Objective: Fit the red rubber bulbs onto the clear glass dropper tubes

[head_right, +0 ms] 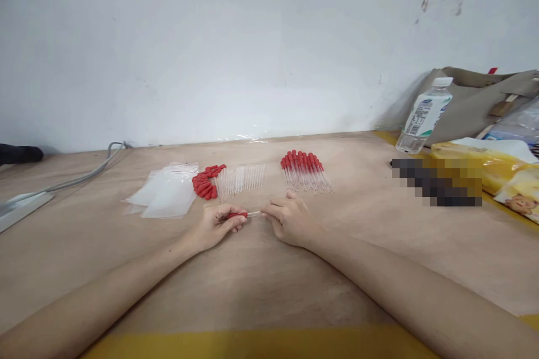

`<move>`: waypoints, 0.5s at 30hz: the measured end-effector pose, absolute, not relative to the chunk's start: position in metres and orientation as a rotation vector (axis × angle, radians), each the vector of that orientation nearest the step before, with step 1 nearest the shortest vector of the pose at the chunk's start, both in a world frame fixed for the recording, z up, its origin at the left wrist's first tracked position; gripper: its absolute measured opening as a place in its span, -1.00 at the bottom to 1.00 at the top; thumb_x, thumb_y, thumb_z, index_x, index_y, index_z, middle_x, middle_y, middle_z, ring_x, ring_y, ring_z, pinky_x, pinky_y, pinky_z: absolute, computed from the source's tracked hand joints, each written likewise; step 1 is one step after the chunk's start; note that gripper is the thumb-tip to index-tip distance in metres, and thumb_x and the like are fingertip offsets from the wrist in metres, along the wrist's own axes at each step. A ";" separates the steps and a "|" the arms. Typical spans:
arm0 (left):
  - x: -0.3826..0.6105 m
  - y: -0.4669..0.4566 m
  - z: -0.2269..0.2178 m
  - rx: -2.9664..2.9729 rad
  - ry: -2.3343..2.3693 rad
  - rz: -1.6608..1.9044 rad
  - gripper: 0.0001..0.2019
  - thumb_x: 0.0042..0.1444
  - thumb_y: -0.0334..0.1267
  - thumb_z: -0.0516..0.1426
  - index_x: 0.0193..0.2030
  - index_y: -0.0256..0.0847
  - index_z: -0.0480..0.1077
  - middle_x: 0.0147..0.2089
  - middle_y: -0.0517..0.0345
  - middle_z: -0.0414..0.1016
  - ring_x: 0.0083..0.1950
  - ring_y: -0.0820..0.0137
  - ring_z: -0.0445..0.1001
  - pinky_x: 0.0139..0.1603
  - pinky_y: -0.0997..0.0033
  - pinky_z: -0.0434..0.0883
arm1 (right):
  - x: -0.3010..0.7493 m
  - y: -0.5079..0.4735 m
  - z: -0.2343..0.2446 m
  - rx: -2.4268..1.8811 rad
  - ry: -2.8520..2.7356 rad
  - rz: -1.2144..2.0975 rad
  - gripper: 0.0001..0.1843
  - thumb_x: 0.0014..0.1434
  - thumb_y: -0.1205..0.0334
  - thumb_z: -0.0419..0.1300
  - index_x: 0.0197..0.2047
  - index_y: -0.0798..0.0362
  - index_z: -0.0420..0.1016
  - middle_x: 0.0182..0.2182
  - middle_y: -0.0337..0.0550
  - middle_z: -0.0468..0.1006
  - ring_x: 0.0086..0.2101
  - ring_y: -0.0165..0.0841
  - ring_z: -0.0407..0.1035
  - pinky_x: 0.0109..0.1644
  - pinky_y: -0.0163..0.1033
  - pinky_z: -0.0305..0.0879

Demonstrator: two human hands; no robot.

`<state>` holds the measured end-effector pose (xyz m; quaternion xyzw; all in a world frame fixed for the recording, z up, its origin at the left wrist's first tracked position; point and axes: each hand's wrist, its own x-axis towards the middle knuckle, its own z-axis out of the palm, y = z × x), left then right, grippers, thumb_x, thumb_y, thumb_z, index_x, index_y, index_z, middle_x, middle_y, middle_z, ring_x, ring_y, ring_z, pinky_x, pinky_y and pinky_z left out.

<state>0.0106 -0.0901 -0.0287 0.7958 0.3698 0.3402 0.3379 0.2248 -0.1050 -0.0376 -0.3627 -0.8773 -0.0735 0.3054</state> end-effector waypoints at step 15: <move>0.010 -0.088 -0.024 2.072 0.988 0.893 -0.77 0.03 -0.15 0.13 -0.30 -0.30 0.42 -0.46 0.15 0.48 -0.49 0.48 0.42 -0.44 0.50 0.41 | 0.222 -0.105 -0.029 -0.975 -2.269 0.144 -0.81 0.18 0.25 -0.01 -0.20 0.09 0.36 -0.42 -0.17 0.46 -0.41 -0.40 0.29 -0.28 -0.27 0.14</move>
